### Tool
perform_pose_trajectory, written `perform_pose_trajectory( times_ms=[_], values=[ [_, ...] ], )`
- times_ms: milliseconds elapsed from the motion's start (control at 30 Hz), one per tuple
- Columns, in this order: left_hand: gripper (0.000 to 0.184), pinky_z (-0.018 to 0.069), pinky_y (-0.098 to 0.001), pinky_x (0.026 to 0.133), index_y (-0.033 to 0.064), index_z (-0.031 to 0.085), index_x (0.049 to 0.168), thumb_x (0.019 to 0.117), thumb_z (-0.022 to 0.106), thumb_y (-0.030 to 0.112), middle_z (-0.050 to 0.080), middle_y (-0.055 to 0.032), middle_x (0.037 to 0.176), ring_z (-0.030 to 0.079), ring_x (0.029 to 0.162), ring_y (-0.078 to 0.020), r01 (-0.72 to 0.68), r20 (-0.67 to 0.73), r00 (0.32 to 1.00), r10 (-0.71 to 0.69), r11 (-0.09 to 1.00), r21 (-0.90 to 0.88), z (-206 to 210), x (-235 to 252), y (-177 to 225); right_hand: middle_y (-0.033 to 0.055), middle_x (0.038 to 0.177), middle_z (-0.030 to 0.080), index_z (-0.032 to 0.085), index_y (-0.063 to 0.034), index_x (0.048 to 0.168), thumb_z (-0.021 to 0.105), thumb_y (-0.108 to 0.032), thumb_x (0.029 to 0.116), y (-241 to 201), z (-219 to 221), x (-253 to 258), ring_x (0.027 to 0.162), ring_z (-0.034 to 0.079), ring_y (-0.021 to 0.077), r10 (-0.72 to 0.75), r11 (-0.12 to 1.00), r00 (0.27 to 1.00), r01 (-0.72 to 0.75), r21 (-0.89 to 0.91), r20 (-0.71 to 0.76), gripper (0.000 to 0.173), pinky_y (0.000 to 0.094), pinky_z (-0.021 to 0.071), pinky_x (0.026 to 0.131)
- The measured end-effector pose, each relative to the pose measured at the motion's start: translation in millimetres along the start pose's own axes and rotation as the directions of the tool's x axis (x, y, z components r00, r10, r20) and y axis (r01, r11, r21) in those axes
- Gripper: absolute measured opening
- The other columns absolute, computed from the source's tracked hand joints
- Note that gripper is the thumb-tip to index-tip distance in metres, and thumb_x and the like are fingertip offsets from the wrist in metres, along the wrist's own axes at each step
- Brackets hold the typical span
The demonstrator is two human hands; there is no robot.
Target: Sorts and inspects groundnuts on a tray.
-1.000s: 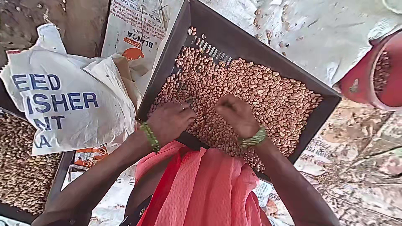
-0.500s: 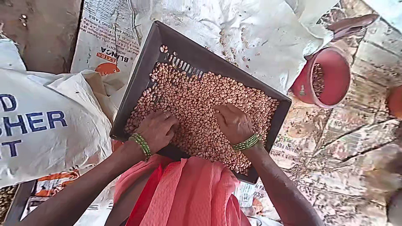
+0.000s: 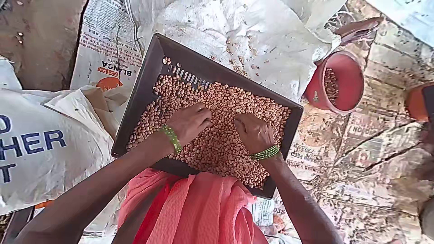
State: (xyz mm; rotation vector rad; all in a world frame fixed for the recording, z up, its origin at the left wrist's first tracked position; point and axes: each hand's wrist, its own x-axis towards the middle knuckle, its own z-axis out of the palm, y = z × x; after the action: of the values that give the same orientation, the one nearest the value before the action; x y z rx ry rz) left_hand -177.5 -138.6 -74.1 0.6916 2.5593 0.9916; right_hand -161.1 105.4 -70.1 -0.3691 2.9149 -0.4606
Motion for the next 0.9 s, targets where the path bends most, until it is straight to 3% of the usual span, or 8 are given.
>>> perform_pose_trajectory(
  times_ms=[67,133,233,433,533,667,767,900],
  values=[
    [0.021,0.0562,-0.0550,0.087,-0.0013,0.071,0.111,0.1034,0.060,0.015,0.067,-0.0237,0.114,0.068,0.104,-0.0408,-0.040,0.069,0.997,0.039,0.999,0.015,10.4,19.9,0.5,0.0095,0.075,0.066,0.071,-0.0013,0.109,0.059,-0.014,0.1006,7.4,-13.8,-1.8,0.059,0.060,0.0212,0.109,0.940,0.994,-0.107,0.323,0.012,0.020,0.0418,0.0505,0.055],
    [0.024,0.0563,-0.0538,0.089,-0.0001,0.072,0.116,0.1047,0.057,0.015,0.066,-0.0242,0.114,0.068,0.106,-0.0415,-0.112,0.078,0.991,0.107,0.992,0.055,22.9,30.2,-4.6,-0.0071,0.062,0.052,0.066,-0.0126,0.101,0.048,-0.014,0.0995,23.9,-29.0,-8.8,0.046,0.042,0.0011,0.185,0.609,0.977,-0.200,0.768,0.108,0.018,0.0181,0.0372,0.044],
    [0.024,0.0560,-0.0517,0.093,-0.0003,0.071,0.119,0.1034,0.058,0.013,0.067,-0.0261,0.118,0.067,0.110,-0.0430,-0.207,0.077,0.978,0.196,0.962,0.178,39.7,35.4,-11.8,-0.0049,0.086,0.069,0.067,-0.0164,0.102,0.033,-0.025,0.1020,44.4,-40.8,-15.4,0.054,0.053,-0.0006,0.112,0.205,0.970,-0.235,0.950,0.215,0.035,0.0143,0.0446,0.048],
    [0.022,0.0571,-0.0522,0.090,-0.0027,0.071,0.117,0.0972,0.062,0.001,0.066,-0.0279,0.118,0.068,0.108,-0.0446,-0.215,0.094,0.976,0.199,0.950,0.225,37.7,34.1,-4.4,0.0095,0.095,0.068,0.074,-0.0062,0.115,0.060,-0.015,0.1016,19.1,-11.2,6.0,0.066,0.059,0.0154,0.050,0.947,0.996,-0.023,0.320,-0.076,0.021,0.0334,0.0516,0.060],
    [0.021,0.0553,-0.0571,0.091,0.0027,0.071,0.115,0.1028,0.061,0.016,0.066,-0.0219,0.120,0.067,0.108,-0.0400,0.060,0.115,0.991,-0.072,0.993,0.106,13.9,31.3,-8.0,0.0221,0.096,0.069,0.073,-0.0009,0.114,0.057,-0.015,0.1022,15.0,7.5,19.8,0.085,0.070,0.0402,-0.089,0.996,0.988,0.085,-0.037,-0.126,0.025,0.0524,0.0571,0.066],
    [0.019,0.0509,-0.0636,0.092,-0.0014,0.072,0.112,0.1012,0.063,0.012,0.067,-0.0263,0.114,0.066,0.105,-0.0445,0.226,-0.006,0.974,-0.226,0.970,0.089,-38.3,27.1,-26.4,0.0159,0.091,0.072,0.074,0.0017,0.106,0.062,-0.015,0.1005,14.8,4.9,25.3,0.080,0.071,0.0288,-0.011,0.984,0.988,0.039,0.174,-0.156,0.022,0.0454,0.0577,0.071],
    [0.015,0.0529,-0.0560,0.087,-0.0028,0.072,0.105,0.0986,0.065,0.009,0.068,-0.0234,0.103,0.068,0.094,-0.0385,0.084,-0.115,0.990,-0.076,0.994,0.064,-57.2,26.8,-14.5,-0.0078,0.066,0.052,0.065,-0.0080,0.103,0.056,-0.013,0.0981,10.6,-14.0,20.2,0.050,0.042,-0.0005,0.192,0.619,0.981,-0.134,0.774,0.017,0.011,0.0171,0.0376,0.048],
    [0.019,0.0588,-0.0224,0.080,0.0026,0.074,0.106,0.0964,0.070,0.018,0.070,-0.0095,0.101,0.069,0.088,-0.0100,-0.348,-0.260,0.917,0.303,0.925,-0.152,-53.3,30.9,39.0,-0.0066,0.079,0.065,0.065,-0.0187,0.098,0.038,-0.035,0.1055,10.1,-24.2,5.4,0.051,0.050,-0.0016,-0.108,-0.066,0.968,-0.234,0.970,0.226,0.033,0.0131,0.0396,0.044]
  ],
)
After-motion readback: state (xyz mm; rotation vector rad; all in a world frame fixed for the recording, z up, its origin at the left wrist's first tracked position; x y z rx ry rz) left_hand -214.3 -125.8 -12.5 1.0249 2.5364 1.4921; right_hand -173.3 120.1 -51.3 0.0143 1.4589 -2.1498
